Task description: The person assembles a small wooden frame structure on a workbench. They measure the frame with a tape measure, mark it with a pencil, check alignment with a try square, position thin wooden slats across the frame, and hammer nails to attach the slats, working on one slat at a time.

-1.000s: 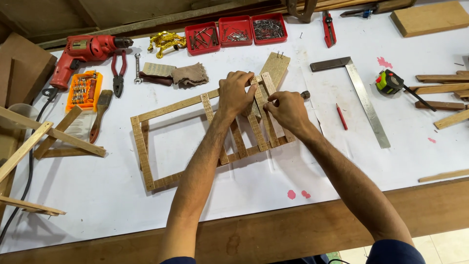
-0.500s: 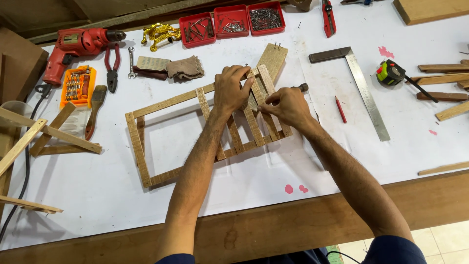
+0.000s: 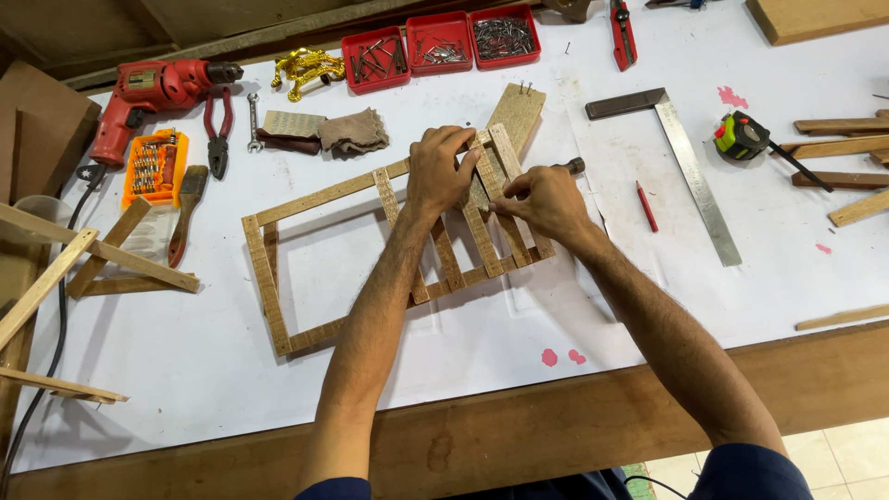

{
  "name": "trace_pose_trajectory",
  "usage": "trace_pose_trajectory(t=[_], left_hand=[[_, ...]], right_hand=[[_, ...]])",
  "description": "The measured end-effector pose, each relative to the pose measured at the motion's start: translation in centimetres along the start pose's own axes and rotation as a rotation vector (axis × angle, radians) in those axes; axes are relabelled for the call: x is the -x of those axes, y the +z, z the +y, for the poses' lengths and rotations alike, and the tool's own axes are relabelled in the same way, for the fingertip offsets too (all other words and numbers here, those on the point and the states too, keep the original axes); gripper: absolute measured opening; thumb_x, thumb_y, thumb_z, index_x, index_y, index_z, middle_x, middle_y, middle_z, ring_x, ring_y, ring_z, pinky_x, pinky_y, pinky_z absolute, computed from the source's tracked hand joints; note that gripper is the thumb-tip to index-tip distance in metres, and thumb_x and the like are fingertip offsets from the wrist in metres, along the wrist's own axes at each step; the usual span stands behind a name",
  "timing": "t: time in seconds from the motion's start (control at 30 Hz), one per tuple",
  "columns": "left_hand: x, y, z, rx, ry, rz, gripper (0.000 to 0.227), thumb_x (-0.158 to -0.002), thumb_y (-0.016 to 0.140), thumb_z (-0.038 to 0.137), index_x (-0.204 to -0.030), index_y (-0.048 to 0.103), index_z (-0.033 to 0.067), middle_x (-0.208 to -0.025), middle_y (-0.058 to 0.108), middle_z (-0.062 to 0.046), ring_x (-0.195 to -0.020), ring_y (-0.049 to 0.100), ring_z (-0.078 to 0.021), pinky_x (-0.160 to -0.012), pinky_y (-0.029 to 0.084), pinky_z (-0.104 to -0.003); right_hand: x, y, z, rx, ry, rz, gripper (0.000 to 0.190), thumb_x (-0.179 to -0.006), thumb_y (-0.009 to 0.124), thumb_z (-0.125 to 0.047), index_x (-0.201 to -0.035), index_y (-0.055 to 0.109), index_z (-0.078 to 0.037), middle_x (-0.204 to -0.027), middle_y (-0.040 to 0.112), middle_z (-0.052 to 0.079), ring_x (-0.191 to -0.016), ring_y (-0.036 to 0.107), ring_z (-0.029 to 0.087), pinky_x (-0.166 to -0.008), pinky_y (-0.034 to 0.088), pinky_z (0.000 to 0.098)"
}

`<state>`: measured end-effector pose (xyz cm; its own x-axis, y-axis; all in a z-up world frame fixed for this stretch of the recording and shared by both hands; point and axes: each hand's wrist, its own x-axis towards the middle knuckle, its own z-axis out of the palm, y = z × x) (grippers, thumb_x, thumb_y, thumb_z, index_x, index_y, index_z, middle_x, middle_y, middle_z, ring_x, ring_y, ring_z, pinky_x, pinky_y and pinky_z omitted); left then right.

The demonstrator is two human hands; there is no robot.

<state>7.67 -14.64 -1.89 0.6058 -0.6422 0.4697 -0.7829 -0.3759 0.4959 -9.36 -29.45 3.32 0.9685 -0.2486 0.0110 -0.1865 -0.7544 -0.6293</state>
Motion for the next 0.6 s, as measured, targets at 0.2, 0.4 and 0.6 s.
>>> trace_pose_trajectory(t=[0.2, 0.4, 0.6], left_hand=[[-0.1, -0.5, 0.4, 0.008, -0.006, -0.006, 0.036, -0.094, 0.070, 0.031, -0.124, 0.073, 0.0104, -0.122, 0.074, -0.009, -0.111, 0.064, -0.0230, -0.097, 0.044, -0.047], [-0.2, -1.1, 1.0, -0.007, -0.025, -0.031, 0.039, -0.095, 0.071, 0.033, -0.126, 0.071, 0.0101, -0.120, 0.074, -0.009, -0.113, 0.065, -0.0239, -0.100, 0.044, -0.047], [-2.8, -3.0, 1.9, 0.027, 0.042, 0.013, 0.039, -0.094, 0.071, 0.033, -0.124, 0.072, 0.0095, -0.123, 0.073, -0.012, -0.118, 0.061, -0.0279, -0.101, 0.041, -0.051]], right_hand=[[0.0, -0.1, -0.2, 0.000, -0.013, 0.005, 0.031, -0.083, 0.085, -0.034, -0.098, 0.082, -0.006, -0.086, 0.079, 0.014, -0.067, 0.075, 0.020, -0.059, 0.061, 0.0336], [0.1, -0.2, 0.1, -0.050, -0.028, 0.025, 0.031, -0.085, 0.084, -0.032, -0.096, 0.081, -0.004, -0.085, 0.079, 0.015, -0.067, 0.075, 0.020, -0.060, 0.062, 0.0323], [-1.6, -4.3, -1.8, -0.055, 0.096, 0.066, 0.031, -0.094, 0.076, -0.033, -0.098, 0.079, -0.002, -0.084, 0.078, 0.014, -0.061, 0.073, 0.021, -0.055, 0.060, 0.0326]])
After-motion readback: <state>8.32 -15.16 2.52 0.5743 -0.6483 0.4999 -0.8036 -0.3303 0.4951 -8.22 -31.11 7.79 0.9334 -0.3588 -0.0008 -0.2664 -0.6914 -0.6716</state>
